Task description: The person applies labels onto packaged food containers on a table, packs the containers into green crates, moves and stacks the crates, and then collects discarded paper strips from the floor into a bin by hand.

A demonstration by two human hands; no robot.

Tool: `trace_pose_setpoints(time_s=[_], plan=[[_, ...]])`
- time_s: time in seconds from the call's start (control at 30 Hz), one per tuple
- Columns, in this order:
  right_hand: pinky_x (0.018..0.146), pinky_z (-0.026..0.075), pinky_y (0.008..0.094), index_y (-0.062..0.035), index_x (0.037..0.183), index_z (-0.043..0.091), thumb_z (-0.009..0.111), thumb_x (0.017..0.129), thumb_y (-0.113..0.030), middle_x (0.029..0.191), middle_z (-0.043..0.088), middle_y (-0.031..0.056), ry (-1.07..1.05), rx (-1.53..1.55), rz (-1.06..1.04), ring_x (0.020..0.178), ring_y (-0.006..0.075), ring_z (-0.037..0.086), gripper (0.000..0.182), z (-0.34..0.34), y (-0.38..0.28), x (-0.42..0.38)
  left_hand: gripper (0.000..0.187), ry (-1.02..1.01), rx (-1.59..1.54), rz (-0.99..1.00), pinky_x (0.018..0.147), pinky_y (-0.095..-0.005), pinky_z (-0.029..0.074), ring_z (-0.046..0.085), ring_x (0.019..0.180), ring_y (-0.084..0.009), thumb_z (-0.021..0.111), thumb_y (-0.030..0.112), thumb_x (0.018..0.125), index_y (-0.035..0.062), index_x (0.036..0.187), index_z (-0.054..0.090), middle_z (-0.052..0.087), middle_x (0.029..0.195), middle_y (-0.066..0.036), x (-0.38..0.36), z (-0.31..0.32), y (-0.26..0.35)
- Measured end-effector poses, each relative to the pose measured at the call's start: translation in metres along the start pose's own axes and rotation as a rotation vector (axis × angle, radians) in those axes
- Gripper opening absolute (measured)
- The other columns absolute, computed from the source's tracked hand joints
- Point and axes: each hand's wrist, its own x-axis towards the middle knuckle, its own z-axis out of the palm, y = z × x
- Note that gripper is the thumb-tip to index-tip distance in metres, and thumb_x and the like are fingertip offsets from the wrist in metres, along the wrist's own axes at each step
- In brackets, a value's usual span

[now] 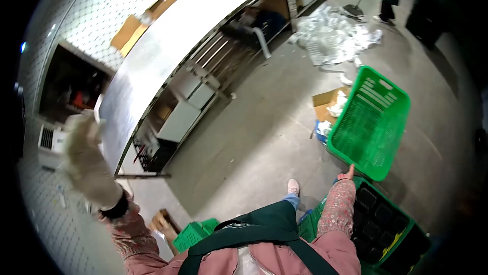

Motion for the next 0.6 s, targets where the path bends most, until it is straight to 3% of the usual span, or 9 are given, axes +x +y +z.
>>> trace_pose_setpoints(time_s=[0.03, 0.1, 0.17, 0.2, 0.33, 0.4, 0.47, 0.53, 0.6], plan=[[0.105, 0.027, 0.0439, 0.0022, 0.132, 0.034, 0.072, 0.063, -0.062, 0.130, 0.038, 0.0104, 0.073, 0.222, 0.001, 0.118, 0.0259, 0.038, 0.102, 0.019, -0.004, -0.007, 0.049, 0.086, -0.001, -0.144, 0.096, -0.0428, 0.042, 0.053, 0.114, -0.0302, 0.029, 0.038, 0.096, 0.0029, 0.119, 0.054, 0.055, 0.122, -0.017, -0.014, 0.013, -0.020], [0.102, 0.033, 0.0459, -0.0013, 0.129, 0.042, 0.070, 0.068, -0.055, 0.130, 0.044, 0.0098, -0.167, 0.399, -0.024, 0.117, 0.0272, 0.042, 0.086, 0.031, -0.020, 0.007, 0.041, 0.217, 0.103, -0.489, 0.089, -0.0396, 0.046, 0.056, 0.107, -0.0261, 0.032, 0.032, 0.097, 0.0007, 0.113, 0.053, 0.057, 0.115, -0.014, -0.052, 0.004, -0.059], [0.097, 0.038, 0.0453, -0.0081, 0.122, 0.053, 0.064, 0.075, -0.053, 0.124, 0.052, 0.0092, -0.131, 0.450, -0.040, 0.113, 0.0279, 0.048, 0.066, 0.053, -0.034, -0.010, 0.034, 0.402, 0.025, -0.823, 0.084, -0.0356, 0.047, 0.060, 0.097, -0.0208, 0.040, 0.031, 0.096, 0.0030, 0.108, 0.057, 0.061, 0.106, -0.010, -0.112, -0.015, -0.087], [0.094, 0.041, 0.0465, -0.0069, 0.116, 0.057, 0.060, 0.081, -0.042, 0.118, 0.057, 0.0090, -0.151, 0.476, -0.016, 0.109, 0.0281, 0.051, 0.050, 0.059, -0.037, -0.020, 0.028, 0.503, 0.078, -0.966, 0.082, -0.0330, 0.047, 0.060, 0.094, -0.0186, 0.045, 0.028, 0.095, 0.0065, 0.107, 0.058, 0.062, 0.105, -0.006, -0.151, -0.026, -0.097], [0.089, 0.044, 0.0517, -0.0059, 0.115, 0.057, 0.059, 0.084, -0.034, 0.113, 0.060, 0.0103, 0.140, 0.419, -0.042, 0.104, 0.0306, 0.056, 0.042, 0.069, -0.041, -0.011, 0.025, 0.749, 0.163, -1.448, 0.073, -0.0329, 0.049, 0.063, 0.089, -0.0184, 0.054, 0.031, 0.089, 0.0098, 0.102, 0.059, 0.064, 0.099, -0.003, -0.322, -0.062, -0.099], [0.084, 0.050, 0.0478, -0.0037, 0.116, 0.055, 0.061, 0.084, -0.031, 0.113, 0.061, 0.0134, -0.169, 0.521, -0.048, 0.099, 0.0302, 0.059, 0.042, 0.041, -0.048, 0.052, 0.025, 0.757, 0.276, -1.654, 0.070, -0.0341, 0.049, 0.064, 0.086, -0.0191, 0.056, 0.032, 0.087, 0.0104, 0.099, 0.059, 0.064, 0.095, -0.004, -0.392, -0.067, -0.077], [0.080, 0.053, 0.0471, -0.0022, 0.113, 0.056, 0.066, 0.080, -0.025, 0.105, 0.064, 0.0140, -0.324, 0.404, -0.152, 0.092, 0.0303, 0.062, 0.041, 0.044, -0.085, 0.057, 0.026, 0.808, 0.355, -1.863, 0.067, -0.0366, 0.049, 0.064, 0.080, -0.0197, 0.054, 0.032, 0.087, 0.0097, 0.099, 0.059, 0.065, 0.093, -0.005, -0.453, -0.060, -0.046], [0.068, 0.055, 0.0394, 0.0005, 0.107, 0.056, 0.073, 0.071, -0.019, 0.095, 0.063, 0.0151, -0.196, 0.330, -0.309, 0.079, 0.0272, 0.062, 0.043, 0.069, -0.141, 0.020, 0.027, 0.863, 0.308, -1.975, 0.067, -0.0390, 0.049, 0.064, 0.078, -0.0195, 0.052, 0.034, 0.089, 0.0100, 0.100, 0.059, 0.066, 0.093, -0.006, -0.511, -0.049, -0.015], [0.057, 0.052, 0.0353, -0.0015, 0.101, 0.056, 0.074, 0.068, -0.016, 0.084, 0.060, 0.0127, -0.308, 0.185, -0.338, 0.068, 0.0248, 0.057, 0.040, 0.094, -0.222, 0.001, 0.026, 0.871, 0.285, -2.114, 0.063, -0.0371, 0.048, 0.063, 0.074, -0.0175, 0.053, 0.035, 0.090, 0.0115, 0.100, 0.060, 0.066, 0.092, -0.004, -0.557, -0.034, 0.007]])
